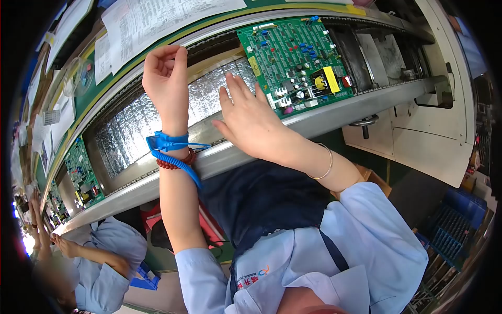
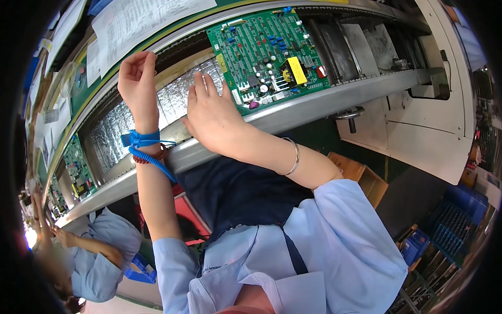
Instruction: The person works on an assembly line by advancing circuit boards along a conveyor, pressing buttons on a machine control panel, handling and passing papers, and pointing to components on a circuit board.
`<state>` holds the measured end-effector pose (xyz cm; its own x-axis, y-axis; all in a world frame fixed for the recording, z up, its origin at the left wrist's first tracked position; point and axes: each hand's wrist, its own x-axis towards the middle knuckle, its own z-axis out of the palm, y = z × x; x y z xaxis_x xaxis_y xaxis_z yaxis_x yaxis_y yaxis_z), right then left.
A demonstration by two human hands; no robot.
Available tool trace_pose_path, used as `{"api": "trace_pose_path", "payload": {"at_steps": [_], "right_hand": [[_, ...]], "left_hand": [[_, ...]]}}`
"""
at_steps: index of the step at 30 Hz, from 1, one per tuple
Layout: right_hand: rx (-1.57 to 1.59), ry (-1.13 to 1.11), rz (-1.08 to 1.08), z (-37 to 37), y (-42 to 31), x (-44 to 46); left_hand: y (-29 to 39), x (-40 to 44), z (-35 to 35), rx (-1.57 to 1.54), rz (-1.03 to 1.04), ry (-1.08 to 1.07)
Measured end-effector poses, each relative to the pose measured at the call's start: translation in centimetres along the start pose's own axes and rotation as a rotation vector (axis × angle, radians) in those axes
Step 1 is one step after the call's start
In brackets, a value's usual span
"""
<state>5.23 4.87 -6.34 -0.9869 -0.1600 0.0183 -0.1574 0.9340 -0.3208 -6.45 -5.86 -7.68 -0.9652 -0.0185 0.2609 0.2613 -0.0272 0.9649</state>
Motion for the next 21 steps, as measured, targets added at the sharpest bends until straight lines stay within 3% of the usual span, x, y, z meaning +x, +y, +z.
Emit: {"api": "trace_pose_path", "payload": {"at_steps": [21], "right_hand": [[-0.054, 0.078, 0.137, -1.9, 6.8, -2.1]], "left_hand": [[-0.6, 0.1, -0.3, 0.006, 0.002, -0.05]]}}
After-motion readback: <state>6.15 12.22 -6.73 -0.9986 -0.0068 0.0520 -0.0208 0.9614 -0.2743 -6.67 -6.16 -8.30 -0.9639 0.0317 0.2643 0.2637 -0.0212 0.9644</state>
